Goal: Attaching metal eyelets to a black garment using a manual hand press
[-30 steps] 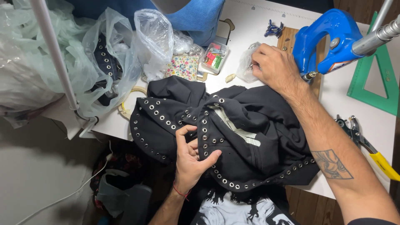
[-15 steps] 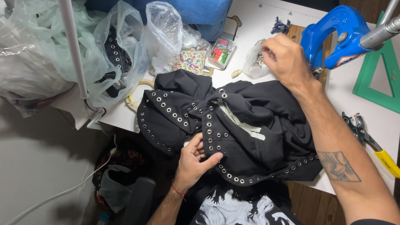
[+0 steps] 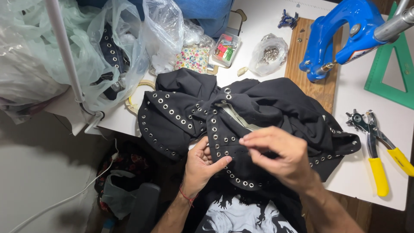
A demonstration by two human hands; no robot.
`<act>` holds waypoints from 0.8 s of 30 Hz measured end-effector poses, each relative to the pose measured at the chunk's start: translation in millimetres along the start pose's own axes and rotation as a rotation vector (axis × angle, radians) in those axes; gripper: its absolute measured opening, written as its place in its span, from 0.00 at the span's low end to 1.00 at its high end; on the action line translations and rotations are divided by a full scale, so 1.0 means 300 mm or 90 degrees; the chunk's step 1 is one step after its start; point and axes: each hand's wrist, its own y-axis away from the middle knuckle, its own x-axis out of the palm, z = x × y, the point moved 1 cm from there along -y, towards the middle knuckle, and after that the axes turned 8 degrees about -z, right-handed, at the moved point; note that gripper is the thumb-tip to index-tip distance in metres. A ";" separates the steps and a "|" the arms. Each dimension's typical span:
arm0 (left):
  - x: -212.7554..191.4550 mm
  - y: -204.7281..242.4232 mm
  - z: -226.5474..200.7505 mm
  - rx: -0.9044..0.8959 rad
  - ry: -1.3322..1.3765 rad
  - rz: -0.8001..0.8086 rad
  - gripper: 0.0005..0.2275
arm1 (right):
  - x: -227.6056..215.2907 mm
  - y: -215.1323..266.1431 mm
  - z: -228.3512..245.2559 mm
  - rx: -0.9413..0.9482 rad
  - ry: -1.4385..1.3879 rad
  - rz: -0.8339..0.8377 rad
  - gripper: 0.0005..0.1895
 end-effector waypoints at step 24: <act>-0.021 0.038 0.047 0.052 0.102 0.085 0.27 | 0.152 0.203 -0.050 -0.078 0.252 -0.133 0.04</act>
